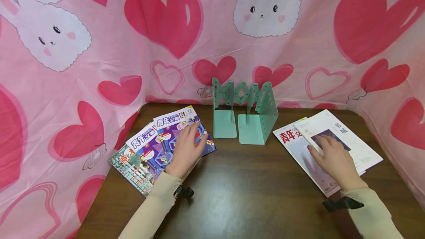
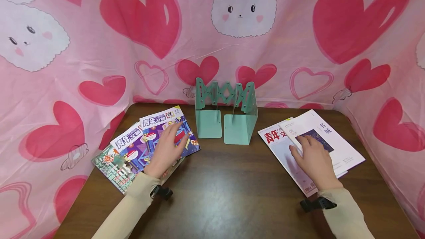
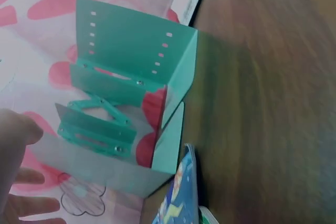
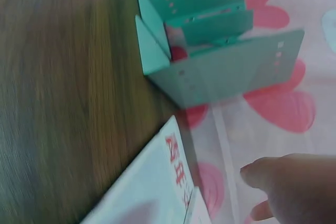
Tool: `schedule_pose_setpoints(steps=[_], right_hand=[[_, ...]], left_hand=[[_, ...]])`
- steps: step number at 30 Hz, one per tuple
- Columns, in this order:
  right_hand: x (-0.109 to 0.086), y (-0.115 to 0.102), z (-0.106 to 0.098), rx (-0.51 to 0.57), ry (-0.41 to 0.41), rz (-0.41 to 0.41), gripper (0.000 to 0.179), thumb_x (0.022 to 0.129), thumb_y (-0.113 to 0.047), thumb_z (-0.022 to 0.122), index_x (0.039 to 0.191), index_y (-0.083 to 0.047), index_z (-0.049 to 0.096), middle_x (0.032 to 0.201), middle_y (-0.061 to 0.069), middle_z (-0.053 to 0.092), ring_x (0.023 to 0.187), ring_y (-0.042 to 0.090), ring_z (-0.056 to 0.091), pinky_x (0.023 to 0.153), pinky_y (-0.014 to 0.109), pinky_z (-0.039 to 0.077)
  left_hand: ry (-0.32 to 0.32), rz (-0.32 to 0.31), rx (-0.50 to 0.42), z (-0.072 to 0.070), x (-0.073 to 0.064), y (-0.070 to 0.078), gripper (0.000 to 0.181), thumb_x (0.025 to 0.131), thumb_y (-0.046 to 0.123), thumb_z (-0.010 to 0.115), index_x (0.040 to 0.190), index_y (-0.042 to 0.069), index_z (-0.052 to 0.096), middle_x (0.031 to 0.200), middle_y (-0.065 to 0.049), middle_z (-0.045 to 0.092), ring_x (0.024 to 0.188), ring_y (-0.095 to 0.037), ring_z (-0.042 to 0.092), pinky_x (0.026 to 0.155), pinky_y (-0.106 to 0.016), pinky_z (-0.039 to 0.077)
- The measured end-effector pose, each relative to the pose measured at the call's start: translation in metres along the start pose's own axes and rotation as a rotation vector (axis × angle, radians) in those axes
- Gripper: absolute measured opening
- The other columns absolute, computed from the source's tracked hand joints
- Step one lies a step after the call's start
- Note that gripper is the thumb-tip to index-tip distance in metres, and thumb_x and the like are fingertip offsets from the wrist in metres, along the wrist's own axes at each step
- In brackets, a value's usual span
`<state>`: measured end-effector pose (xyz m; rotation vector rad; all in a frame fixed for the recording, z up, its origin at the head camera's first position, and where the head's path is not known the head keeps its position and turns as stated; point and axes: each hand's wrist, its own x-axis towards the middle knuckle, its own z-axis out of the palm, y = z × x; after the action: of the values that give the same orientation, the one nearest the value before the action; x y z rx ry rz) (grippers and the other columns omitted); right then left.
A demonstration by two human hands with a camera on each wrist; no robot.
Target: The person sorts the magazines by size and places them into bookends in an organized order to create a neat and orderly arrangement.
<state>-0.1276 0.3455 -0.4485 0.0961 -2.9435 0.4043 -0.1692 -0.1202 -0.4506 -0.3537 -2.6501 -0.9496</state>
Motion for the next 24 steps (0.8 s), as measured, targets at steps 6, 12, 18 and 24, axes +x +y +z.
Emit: schedule_pose_setpoints(steps=[6,12,18,24], right_hand=[[0.009,0.026,-0.002,-0.031,-0.154,0.040,0.065,0.101,-0.039,0.064,0.137,0.013,0.052,0.132,0.044,0.050,0.120,0.065,0.048,0.092,0.080,0.040],[0.014,0.046,0.002,-0.040,-0.269,0.087,0.084,0.099,-0.055,0.063,0.141,0.016,0.046,0.132,0.050,0.044,0.118,0.070,0.044,0.091,0.082,0.039],[0.020,0.057,0.010,-0.045,-0.335,0.134,0.101,0.095,-0.067,0.058,0.145,0.017,0.038,0.137,0.052,0.035,0.120,0.073,0.037,0.092,0.085,0.034],[0.026,0.062,0.013,-0.053,-0.357,0.174,0.104,0.095,-0.068,0.058,0.146,0.020,0.033,0.137,0.054,0.028,0.124,0.073,0.030,0.094,0.086,0.031]], left_hand=[[-0.006,-0.044,-0.122,0.004,0.016,0.010,0.052,0.103,0.035,0.063,0.147,0.007,0.056,0.146,-0.017,0.057,0.137,-0.035,0.053,0.114,-0.053,0.041],[-0.018,-0.034,-0.202,0.011,0.032,0.017,0.054,0.101,0.030,0.068,0.147,0.006,0.054,0.140,-0.019,0.060,0.123,-0.038,0.060,0.104,-0.053,0.049],[-0.009,-0.046,-0.216,0.017,0.047,0.023,0.054,0.100,0.027,0.070,0.146,0.003,0.054,0.137,-0.020,0.061,0.122,-0.036,0.060,0.104,-0.051,0.049],[-0.018,-0.061,-0.217,0.019,0.059,0.028,0.050,0.101,0.025,0.068,0.144,0.005,0.054,0.136,-0.019,0.062,0.123,-0.034,0.060,0.106,-0.050,0.048]])
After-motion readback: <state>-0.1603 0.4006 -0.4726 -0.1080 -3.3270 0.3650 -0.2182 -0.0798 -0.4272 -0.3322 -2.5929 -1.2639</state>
